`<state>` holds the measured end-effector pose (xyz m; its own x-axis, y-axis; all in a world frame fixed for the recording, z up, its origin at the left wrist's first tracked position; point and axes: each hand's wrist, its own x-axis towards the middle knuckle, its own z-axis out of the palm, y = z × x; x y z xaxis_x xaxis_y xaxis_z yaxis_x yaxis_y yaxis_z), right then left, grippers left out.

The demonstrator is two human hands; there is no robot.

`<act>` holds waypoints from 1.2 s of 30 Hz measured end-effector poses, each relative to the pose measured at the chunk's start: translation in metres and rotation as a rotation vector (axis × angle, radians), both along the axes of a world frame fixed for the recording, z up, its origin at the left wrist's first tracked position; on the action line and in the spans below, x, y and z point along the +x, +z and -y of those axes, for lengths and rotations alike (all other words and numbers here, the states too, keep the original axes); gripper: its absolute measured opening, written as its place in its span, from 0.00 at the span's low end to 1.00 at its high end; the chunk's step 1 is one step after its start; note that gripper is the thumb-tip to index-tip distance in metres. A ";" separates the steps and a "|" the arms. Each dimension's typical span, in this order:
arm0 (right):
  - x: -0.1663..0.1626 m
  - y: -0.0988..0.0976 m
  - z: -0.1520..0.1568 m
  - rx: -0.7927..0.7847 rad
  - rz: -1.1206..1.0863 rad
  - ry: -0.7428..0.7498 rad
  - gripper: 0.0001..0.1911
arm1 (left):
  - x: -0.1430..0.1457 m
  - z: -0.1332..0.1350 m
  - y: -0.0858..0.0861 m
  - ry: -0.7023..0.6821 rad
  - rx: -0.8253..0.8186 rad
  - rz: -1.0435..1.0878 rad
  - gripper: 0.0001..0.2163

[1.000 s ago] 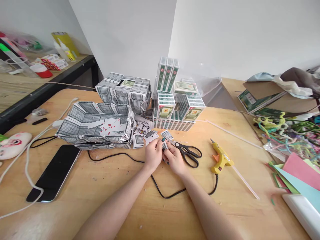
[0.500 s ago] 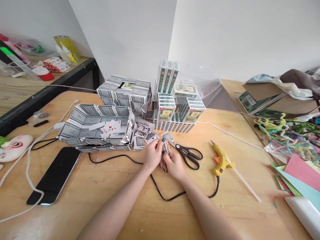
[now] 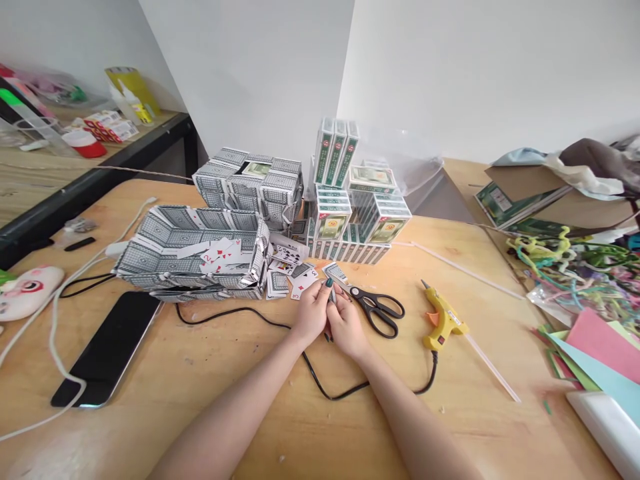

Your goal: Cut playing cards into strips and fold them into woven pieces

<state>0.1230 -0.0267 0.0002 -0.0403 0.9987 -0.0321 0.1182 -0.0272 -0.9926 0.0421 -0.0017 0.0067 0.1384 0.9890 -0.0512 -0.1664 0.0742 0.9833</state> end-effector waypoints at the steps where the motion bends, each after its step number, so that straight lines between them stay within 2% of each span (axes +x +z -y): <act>1: 0.000 0.000 0.000 -0.008 -0.003 0.004 0.13 | -0.001 0.000 0.001 0.004 0.000 -0.018 0.13; 10: -0.004 0.003 0.002 -0.084 -0.106 0.119 0.14 | -0.005 0.002 0.010 0.136 0.042 -0.219 0.12; 18: -0.003 0.011 0.003 -0.101 -0.061 0.181 0.14 | -0.006 -0.001 0.006 0.079 -0.139 -0.048 0.13; 23: 0.000 0.012 0.003 -0.142 -0.111 0.298 0.13 | -0.008 -0.004 0.006 0.033 -0.241 0.081 0.15; 31: 0.008 0.010 0.000 -0.220 -0.359 0.347 0.10 | -0.009 -0.006 0.006 -0.005 -0.208 0.151 0.16; 36: 0.012 0.011 -0.002 -0.299 -0.537 0.367 0.18 | -0.011 -0.006 0.010 -0.043 -0.180 0.179 0.16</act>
<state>0.1352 -0.0244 0.0108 -0.4593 0.8691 -0.1838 -0.3309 -0.3594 -0.8726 0.0313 0.0042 0.0165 0.2026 0.9593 -0.1965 -0.3295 0.2558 0.9089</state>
